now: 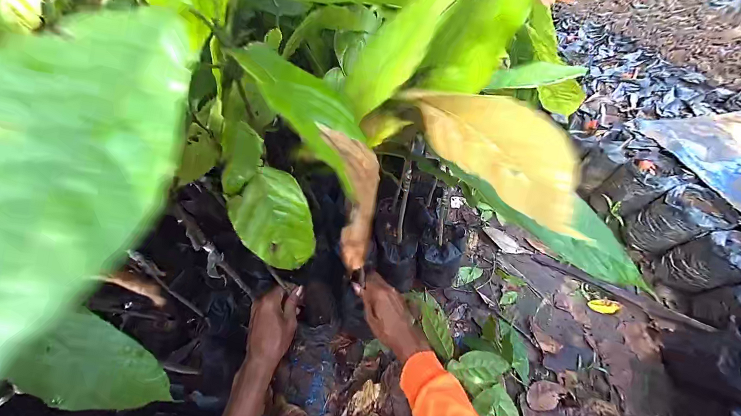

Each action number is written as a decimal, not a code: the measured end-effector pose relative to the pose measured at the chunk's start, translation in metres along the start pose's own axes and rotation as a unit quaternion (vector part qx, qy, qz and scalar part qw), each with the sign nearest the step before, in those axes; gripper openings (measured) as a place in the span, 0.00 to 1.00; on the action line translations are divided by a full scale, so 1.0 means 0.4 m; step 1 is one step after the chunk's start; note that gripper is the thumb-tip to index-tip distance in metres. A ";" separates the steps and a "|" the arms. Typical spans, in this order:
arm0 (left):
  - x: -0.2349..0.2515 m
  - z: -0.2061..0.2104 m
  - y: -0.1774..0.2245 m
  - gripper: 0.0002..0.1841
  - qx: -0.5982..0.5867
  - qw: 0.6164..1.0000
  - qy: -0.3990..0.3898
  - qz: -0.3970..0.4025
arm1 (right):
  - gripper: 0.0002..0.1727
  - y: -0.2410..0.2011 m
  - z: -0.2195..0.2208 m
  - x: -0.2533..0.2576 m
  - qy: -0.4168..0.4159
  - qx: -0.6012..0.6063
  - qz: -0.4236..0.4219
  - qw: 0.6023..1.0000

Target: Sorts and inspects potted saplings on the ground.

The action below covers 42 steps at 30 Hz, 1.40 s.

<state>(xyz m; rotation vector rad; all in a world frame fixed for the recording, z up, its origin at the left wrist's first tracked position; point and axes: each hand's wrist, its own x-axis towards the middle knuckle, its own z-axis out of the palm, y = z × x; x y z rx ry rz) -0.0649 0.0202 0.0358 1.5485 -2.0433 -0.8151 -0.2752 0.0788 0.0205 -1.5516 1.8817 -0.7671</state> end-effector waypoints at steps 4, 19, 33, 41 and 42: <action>0.000 0.007 -0.002 0.14 -0.012 1.000 0.006 -0.006 | 0.23 0.028 -0.007 0.040 -0.037 0.007 0.010 0.999; -0.053 0.024 0.032 0.17 0.002 0.986 0.165 0.028 | 0.20 0.018 -0.006 0.016 -0.070 0.012 -0.025 0.997; -0.039 0.023 0.255 0.11 -0.135 0.957 0.100 0.238 | 0.21 0.029 -0.004 -0.022 -0.054 0.013 -0.070 0.996; -0.064 -0.007 0.284 0.12 -0.211 0.941 0.204 0.167 | 0.21 -0.001 -0.012 0.047 -0.119 -0.025 -0.011 0.992; -0.079 -0.020 0.290 0.11 -0.246 0.927 0.214 0.187 | 0.20 -0.001 -0.014 0.049 -0.122 -0.022 -0.010 0.992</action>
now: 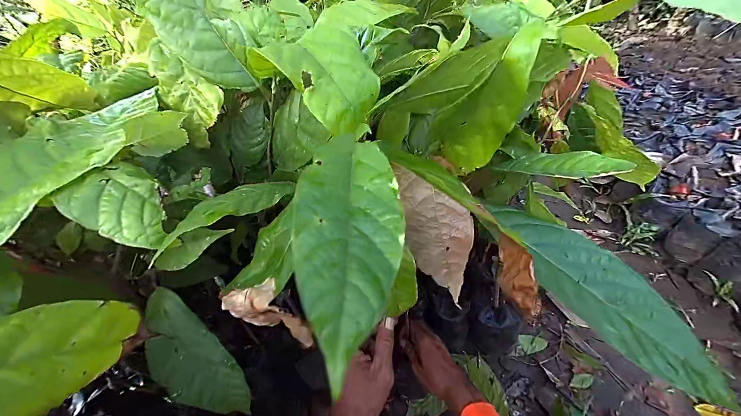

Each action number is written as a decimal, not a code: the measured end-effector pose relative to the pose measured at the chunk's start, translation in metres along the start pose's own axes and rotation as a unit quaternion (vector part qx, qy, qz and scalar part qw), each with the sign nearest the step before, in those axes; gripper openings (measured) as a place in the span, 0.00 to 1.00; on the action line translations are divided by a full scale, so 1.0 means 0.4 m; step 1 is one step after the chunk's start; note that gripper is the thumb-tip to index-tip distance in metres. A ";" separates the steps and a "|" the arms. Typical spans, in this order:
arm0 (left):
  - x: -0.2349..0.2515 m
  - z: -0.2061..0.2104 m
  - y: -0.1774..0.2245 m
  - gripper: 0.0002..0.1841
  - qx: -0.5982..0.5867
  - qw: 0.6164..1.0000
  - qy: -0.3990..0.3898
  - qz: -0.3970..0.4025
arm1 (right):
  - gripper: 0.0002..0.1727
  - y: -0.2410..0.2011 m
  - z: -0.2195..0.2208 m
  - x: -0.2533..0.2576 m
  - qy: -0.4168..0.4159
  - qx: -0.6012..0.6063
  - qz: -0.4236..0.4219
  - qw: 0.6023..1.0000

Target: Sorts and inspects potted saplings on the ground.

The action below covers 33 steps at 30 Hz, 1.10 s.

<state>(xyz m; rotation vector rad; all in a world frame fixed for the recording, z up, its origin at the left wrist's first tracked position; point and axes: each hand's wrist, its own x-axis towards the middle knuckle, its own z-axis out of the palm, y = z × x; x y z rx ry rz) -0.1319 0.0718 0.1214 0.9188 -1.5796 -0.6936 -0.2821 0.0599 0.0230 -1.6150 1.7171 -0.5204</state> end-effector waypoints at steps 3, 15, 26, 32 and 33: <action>-0.005 -0.042 0.028 0.10 -0.082 0.996 -0.003 0.047 | 0.21 -0.013 -0.004 -0.013 -0.002 0.008 0.006 1.000; 0.063 -0.139 0.119 0.36 -0.323 0.943 0.056 0.057 | 0.34 -0.026 -0.022 -0.074 0.072 0.058 0.075 0.993; 0.144 -0.219 0.269 0.06 -0.428 0.902 -0.038 -0.039 | 0.43 -0.447 -0.240 -0.364 0.317 0.130 -0.343 0.874; 0.128 -0.186 0.254 0.05 -0.412 0.910 -0.040 -0.036 | 0.17 -0.512 -0.192 -0.286 0.350 0.225 -0.312 0.854; 0.128 -0.187 0.252 0.05 -0.411 0.910 -0.045 -0.042 | 0.17 -0.505 -0.183 -0.286 0.355 0.234 -0.317 0.848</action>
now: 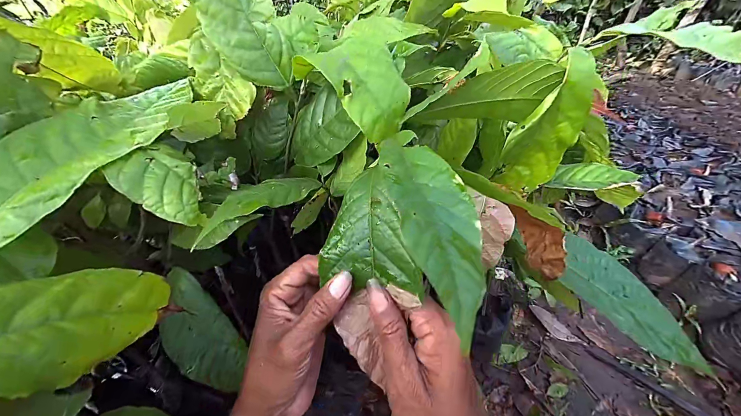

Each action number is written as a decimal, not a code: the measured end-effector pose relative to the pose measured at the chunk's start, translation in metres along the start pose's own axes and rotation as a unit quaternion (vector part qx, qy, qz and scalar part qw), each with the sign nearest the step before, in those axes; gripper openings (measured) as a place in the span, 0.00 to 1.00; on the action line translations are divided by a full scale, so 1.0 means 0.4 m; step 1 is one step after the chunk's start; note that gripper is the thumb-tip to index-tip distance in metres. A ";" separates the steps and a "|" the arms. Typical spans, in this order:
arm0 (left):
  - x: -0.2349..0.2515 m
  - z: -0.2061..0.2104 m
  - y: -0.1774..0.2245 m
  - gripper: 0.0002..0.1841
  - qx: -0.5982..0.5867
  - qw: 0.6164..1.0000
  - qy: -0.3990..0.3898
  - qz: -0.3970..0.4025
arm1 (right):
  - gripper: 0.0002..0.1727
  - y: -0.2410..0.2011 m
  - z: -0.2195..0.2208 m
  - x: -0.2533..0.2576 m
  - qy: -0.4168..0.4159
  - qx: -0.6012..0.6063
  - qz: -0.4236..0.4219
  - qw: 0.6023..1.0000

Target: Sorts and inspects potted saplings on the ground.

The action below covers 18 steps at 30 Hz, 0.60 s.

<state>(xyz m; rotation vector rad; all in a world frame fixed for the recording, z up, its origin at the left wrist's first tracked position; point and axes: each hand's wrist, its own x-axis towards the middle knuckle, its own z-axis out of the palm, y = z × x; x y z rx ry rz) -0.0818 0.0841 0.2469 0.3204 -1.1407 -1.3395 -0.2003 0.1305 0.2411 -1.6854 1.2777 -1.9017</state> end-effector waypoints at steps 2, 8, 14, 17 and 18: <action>-0.001 -0.006 0.000 0.07 0.011 0.999 -0.022 -0.026 | 0.17 0.016 0.001 -0.019 0.003 0.016 -0.012 1.000; -0.001 0.022 0.002 0.04 0.035 0.997 -0.039 -0.055 | 0.17 0.038 0.005 -0.058 -0.017 0.018 -0.013 1.000; 0.014 0.025 -0.023 0.08 0.040 0.998 0.019 -0.046 | 0.20 0.039 -0.008 -0.082 -0.059 -0.024 -0.049 0.997; 0.030 0.015 -0.008 0.07 0.019 0.998 0.041 -0.043 | 0.18 0.026 -0.016 -0.123 -0.121 -0.022 -0.021 0.992; 0.031 0.007 -0.002 0.06 0.016 0.998 0.036 -0.038 | 0.18 0.023 -0.022 -0.140 -0.138 -0.017 -0.001 0.990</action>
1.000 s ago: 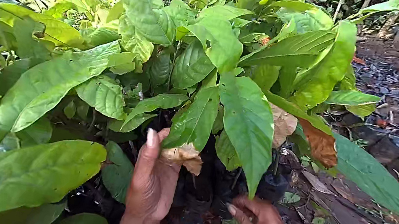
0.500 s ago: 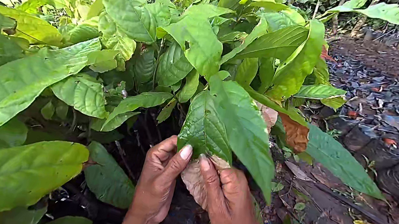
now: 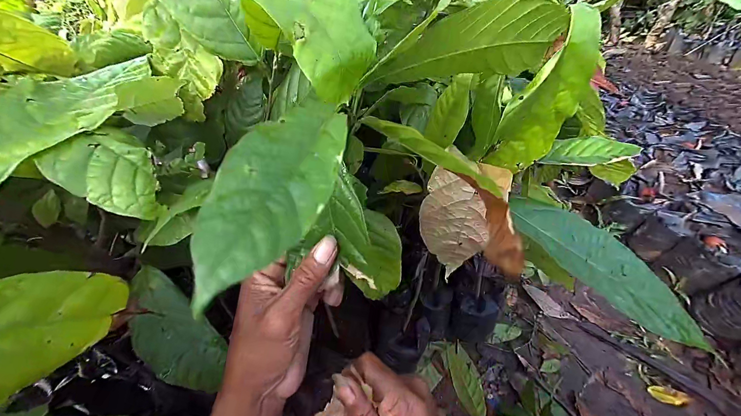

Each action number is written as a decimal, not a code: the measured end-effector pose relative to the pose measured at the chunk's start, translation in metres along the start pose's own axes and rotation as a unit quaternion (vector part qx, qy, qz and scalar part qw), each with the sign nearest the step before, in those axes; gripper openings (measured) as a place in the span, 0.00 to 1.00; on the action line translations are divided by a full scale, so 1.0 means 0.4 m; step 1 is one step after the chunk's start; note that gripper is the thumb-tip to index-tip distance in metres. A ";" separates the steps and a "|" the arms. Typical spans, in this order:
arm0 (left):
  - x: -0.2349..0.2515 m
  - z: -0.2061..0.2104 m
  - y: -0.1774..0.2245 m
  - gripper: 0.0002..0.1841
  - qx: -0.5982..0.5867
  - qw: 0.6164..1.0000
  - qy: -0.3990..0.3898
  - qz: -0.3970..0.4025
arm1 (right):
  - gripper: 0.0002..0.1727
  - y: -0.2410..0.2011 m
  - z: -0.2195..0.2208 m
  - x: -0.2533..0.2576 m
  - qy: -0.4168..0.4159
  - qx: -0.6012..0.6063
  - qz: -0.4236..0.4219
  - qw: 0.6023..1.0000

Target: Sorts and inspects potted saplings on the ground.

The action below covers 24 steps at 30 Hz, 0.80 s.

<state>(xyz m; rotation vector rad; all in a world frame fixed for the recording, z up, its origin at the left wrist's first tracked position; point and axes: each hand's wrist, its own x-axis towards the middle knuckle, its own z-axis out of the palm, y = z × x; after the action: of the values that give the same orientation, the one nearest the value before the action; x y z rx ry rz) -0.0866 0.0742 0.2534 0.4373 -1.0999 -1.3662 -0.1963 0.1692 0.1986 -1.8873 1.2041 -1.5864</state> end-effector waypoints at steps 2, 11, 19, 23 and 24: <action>-0.001 -0.018 0.012 0.06 0.003 1.000 -0.008 0.013 | 0.18 0.008 -0.014 -0.044 -0.034 0.011 0.051 0.998; -0.047 -0.090 -0.036 0.33 -0.062 0.990 -0.122 -0.026 | 0.23 0.220 -0.316 -0.325 0.010 -0.227 0.373 0.900; -0.037 -0.028 -0.293 0.18 0.324 0.936 -0.096 -0.102 | 0.38 0.215 -0.504 -0.420 0.030 -0.306 0.548 0.778; 0.009 -0.031 -0.411 0.30 0.415 0.883 -0.144 -0.164 | 0.32 0.166 -0.541 -0.439 0.116 -0.300 0.586 0.744; 0.015 -0.030 -0.427 0.29 0.418 0.876 -0.168 -0.174 | 0.32 0.159 -0.551 -0.450 0.171 -0.310 0.584 0.730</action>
<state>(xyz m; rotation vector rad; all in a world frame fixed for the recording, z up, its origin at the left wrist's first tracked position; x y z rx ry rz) -0.1724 0.0266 0.1127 1.0951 -1.9796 -1.2334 -0.4227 0.3276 0.1053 -0.5768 2.5756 -0.7864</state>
